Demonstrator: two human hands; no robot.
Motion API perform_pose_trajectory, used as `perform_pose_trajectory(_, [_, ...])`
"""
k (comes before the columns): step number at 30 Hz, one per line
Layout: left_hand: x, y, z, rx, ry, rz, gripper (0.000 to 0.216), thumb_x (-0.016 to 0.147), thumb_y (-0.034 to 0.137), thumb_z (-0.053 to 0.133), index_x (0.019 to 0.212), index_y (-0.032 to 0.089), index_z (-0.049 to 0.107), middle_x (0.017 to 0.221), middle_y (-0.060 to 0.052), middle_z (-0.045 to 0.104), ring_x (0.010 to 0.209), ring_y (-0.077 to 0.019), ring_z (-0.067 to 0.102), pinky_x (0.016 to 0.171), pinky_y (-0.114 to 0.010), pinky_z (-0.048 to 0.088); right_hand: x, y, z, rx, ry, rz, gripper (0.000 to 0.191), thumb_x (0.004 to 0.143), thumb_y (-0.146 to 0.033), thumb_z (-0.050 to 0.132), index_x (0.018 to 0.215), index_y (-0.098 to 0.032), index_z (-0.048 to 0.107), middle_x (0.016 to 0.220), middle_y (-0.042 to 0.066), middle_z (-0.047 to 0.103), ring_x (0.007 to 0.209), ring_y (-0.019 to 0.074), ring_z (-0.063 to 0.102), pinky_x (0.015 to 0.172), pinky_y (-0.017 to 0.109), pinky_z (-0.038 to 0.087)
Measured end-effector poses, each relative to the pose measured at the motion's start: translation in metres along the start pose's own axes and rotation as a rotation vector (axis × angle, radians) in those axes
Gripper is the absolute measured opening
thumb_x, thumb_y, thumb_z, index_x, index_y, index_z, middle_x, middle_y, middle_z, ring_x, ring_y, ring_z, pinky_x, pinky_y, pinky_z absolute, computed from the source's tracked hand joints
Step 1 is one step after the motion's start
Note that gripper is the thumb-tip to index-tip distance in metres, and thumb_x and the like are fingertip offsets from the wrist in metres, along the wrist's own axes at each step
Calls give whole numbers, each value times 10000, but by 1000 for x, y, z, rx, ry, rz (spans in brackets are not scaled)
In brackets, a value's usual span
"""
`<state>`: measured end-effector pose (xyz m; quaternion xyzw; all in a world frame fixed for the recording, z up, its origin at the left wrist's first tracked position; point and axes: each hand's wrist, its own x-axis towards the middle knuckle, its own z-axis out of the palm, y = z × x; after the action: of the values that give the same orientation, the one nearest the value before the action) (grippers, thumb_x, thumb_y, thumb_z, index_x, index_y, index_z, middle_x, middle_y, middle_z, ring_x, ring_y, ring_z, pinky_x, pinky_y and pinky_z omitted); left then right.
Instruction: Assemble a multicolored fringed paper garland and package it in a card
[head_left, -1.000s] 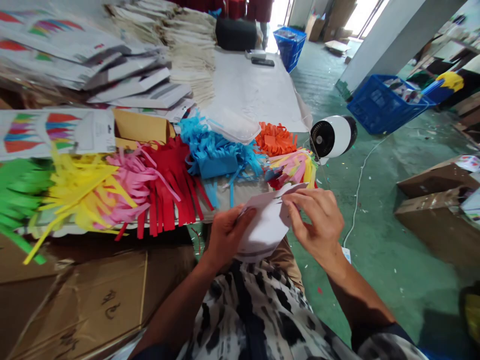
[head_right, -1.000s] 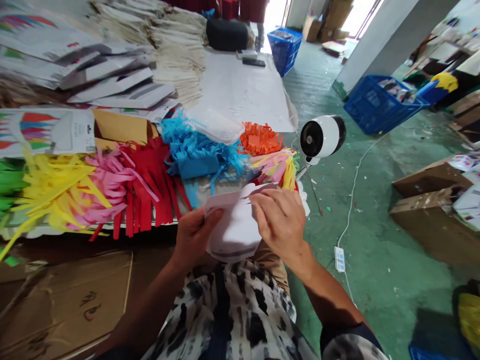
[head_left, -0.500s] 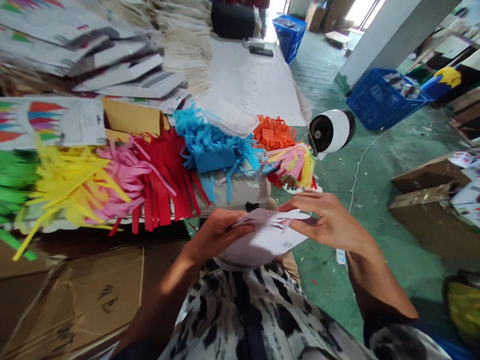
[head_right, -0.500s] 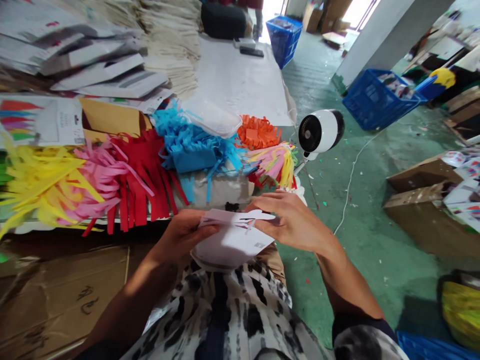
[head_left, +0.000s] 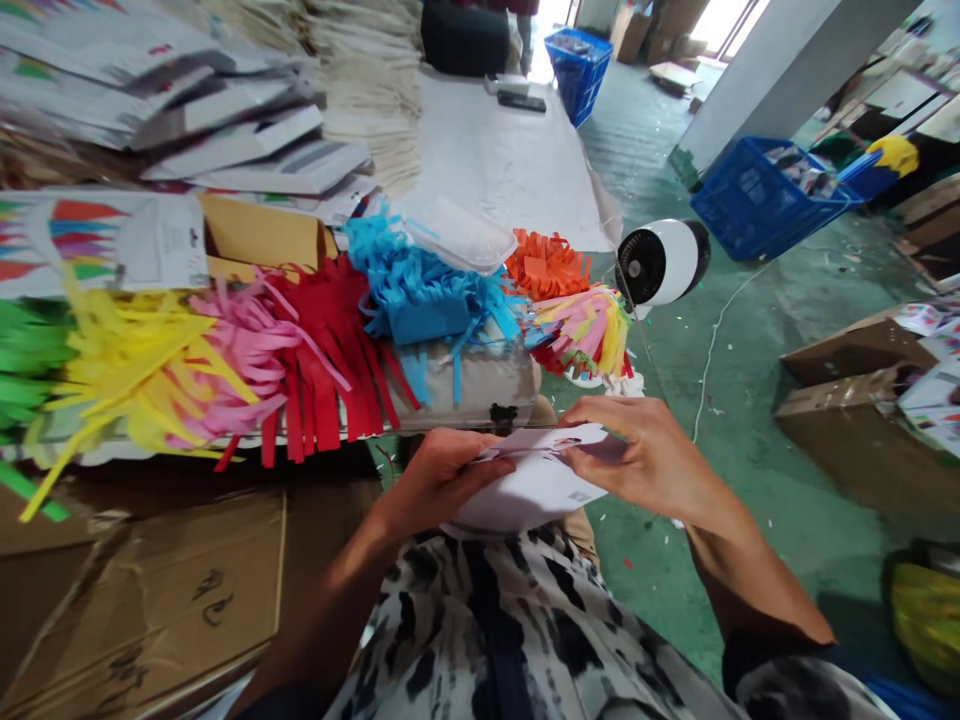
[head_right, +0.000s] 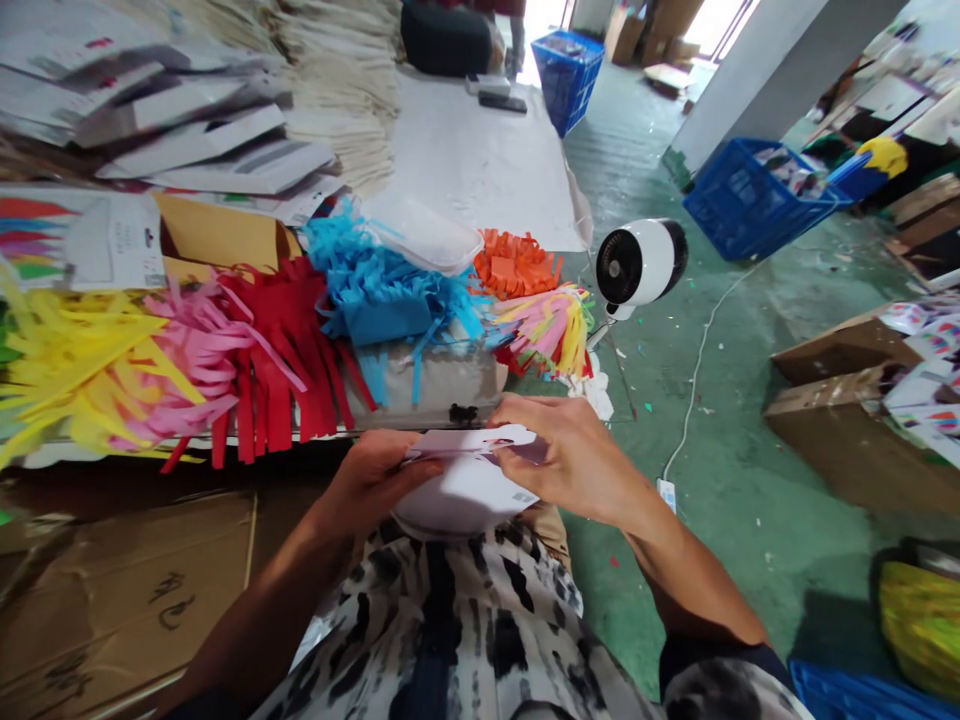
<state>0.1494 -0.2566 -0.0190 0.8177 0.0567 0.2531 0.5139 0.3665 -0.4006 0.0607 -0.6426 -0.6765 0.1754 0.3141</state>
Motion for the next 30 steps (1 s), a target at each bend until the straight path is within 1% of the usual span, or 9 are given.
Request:
perform_pose_trajectory(2, [-1,1,1,7,3,38,227,1024,258,626,1008,135,816,815,-50,793,682,-153,722,668,-208,549,0,1,0,-2,-26,2,106,924,-178,702,1020,-206,736,885,1,768,723,118,681,648,219,483])
perform_pose_trajectory(5, [-4,7,3,21,18,132,261,1028,183,598,1206,151,786,1051,-114,833,934,-213,804,862,-264,623,-1,-3,-1,-31,-32,-70,110,953,-168,662,1000,-219,748,903,7,779,778,134,710,683,241,518])
perform_pose_trajectory(9, [-12,27,3,98,12,323,386,1055,171,551,1426,147,653,1291,-162,773,1218,-231,746,1052,-349,617,-16,-20,-7,-192,98,-267,135,1013,-178,592,994,-209,722,902,37,783,805,165,720,771,334,552])
perform_pose_trajectory(12, [-18,45,4,242,-23,429,406,1053,122,540,1452,100,612,1343,-161,749,1310,-219,695,1151,-366,571,-32,-29,-12,-244,88,-391,175,1047,-201,550,1061,-169,721,913,67,789,822,186,726,802,386,554])
perform_pose_trajectory(16, [-23,57,10,369,-47,534,337,1054,138,537,1360,71,663,1333,-143,756,1367,-234,652,1169,-373,568,-48,-30,-17,-252,89,-414,175,1044,-210,568,1102,-195,733,882,44,786,823,190,725,832,409,575])
perform_pose_trajectory(21, [-25,61,15,479,-14,577,274,1037,170,590,1264,86,719,1324,-128,763,1384,-275,636,1156,-402,584,-55,-35,-22,-289,61,-380,229,1047,-159,554,1139,-242,746,942,18,802,901,179,750,938,405,612])
perform_pose_trajectory(24, [-25,62,16,450,-12,578,293,1024,163,610,1283,68,710,1311,-146,766,1372,-279,646,1151,-401,590,-55,-37,-21,-247,87,-385,245,1055,-169,535,1156,-248,744,938,18,802,894,183,746,922,409,632])
perform_pose_trajectory(27, [-25,62,16,430,-15,559,316,1042,168,564,1307,61,699,1318,-149,762,1377,-269,643,1158,-398,583,-56,-34,-16,-215,102,-405,243,1056,-169,529,1160,-225,741,926,29,794,877,186,735,911,411,638])
perform_pose_trajectory(30, [-24,61,16,425,-27,563,343,1049,159,523,1331,62,692,1320,-148,762,1389,-257,634,1166,-378,571,-57,-30,-10,-230,142,-406,235,1016,-169,627,1213,-219,743,896,35,766,831,183,719,799,360,627])
